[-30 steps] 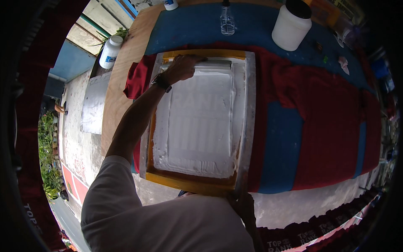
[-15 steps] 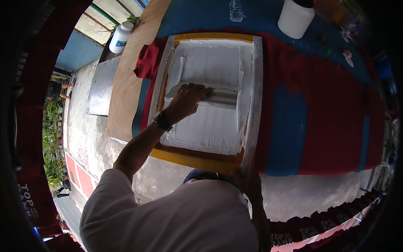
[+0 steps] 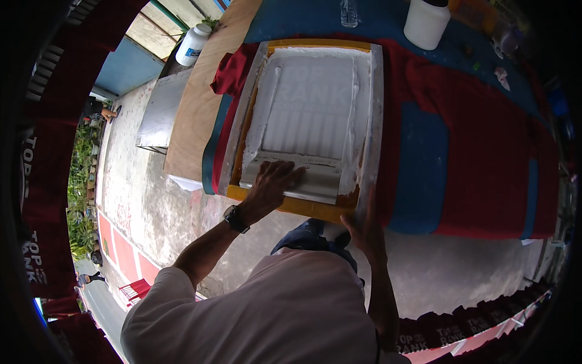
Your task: The person unfolds a red t-shirt and lays it flat on a blue work table. They place a screen printing frame over the shirt and use a squeegee to pull white ink across the screen, printing a logo onto the fabric. After printing, they lift the t-shirt and hang it on a drying rack with other printed shirts.
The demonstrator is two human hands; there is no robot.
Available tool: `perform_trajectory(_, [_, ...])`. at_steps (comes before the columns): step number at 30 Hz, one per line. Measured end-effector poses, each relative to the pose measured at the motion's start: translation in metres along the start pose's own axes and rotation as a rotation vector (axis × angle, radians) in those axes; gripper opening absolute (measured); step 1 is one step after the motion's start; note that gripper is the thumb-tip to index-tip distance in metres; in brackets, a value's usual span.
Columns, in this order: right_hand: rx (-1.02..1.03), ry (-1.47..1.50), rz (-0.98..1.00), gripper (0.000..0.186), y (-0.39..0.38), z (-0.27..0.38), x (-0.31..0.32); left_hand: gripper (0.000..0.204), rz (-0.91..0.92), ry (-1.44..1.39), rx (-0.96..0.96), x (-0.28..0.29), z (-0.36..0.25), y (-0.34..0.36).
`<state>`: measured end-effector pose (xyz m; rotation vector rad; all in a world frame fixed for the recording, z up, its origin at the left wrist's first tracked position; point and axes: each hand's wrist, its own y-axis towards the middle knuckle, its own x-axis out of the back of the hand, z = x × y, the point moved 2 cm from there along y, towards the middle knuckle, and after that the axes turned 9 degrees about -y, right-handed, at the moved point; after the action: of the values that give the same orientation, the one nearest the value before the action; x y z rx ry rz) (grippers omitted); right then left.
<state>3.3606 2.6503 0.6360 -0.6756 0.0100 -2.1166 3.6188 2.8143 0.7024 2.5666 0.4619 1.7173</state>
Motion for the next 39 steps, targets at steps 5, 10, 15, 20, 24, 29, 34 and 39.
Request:
perform_trajectory(5, [0.083,-0.101,-0.05,0.11,0.0,-0.001,-0.005,0.061,-0.008,-0.027,0.022,-0.004,-0.004,-0.014])
perform_trajectory(10, [0.056,-0.068,0.005,0.109,0.0,0.003,-0.004,0.068,0.022,-0.057,0.058,-0.007,-0.004,-0.025])
perform_trajectory(15, [-0.009,-0.063,0.044,0.108,-0.005,0.013,-0.005,0.069,-0.002,-0.119,0.02,-0.005,-0.001,-0.035])
perform_trajectory(20, [0.167,-0.174,-0.042,0.103,-0.028,0.004,-0.013,0.082,-0.044,-0.136,-0.001,0.0,-0.013,-0.061])
perform_trajectory(24, [0.034,-0.231,0.133,0.091,-0.041,-0.013,-0.012,0.096,0.082,-0.15,0.05,0.006,-0.019,-0.07])
perform_trajectory(29, [0.071,-0.449,0.017,0.08,-0.04,0.017,-0.001,0.094,-0.176,-0.35,0.191,0.032,0.005,-0.077])
perform_trajectory(34, [-0.091,-0.36,-0.067,0.084,-0.006,0.038,0.004,0.061,-0.639,0.007,0.751,0.05,0.086,-0.134])
perform_trajectory(39, [0.098,-0.465,-0.187,0.088,0.055,0.018,-0.007,0.055,-0.54,-0.592,0.906,0.043,0.18,-0.131])
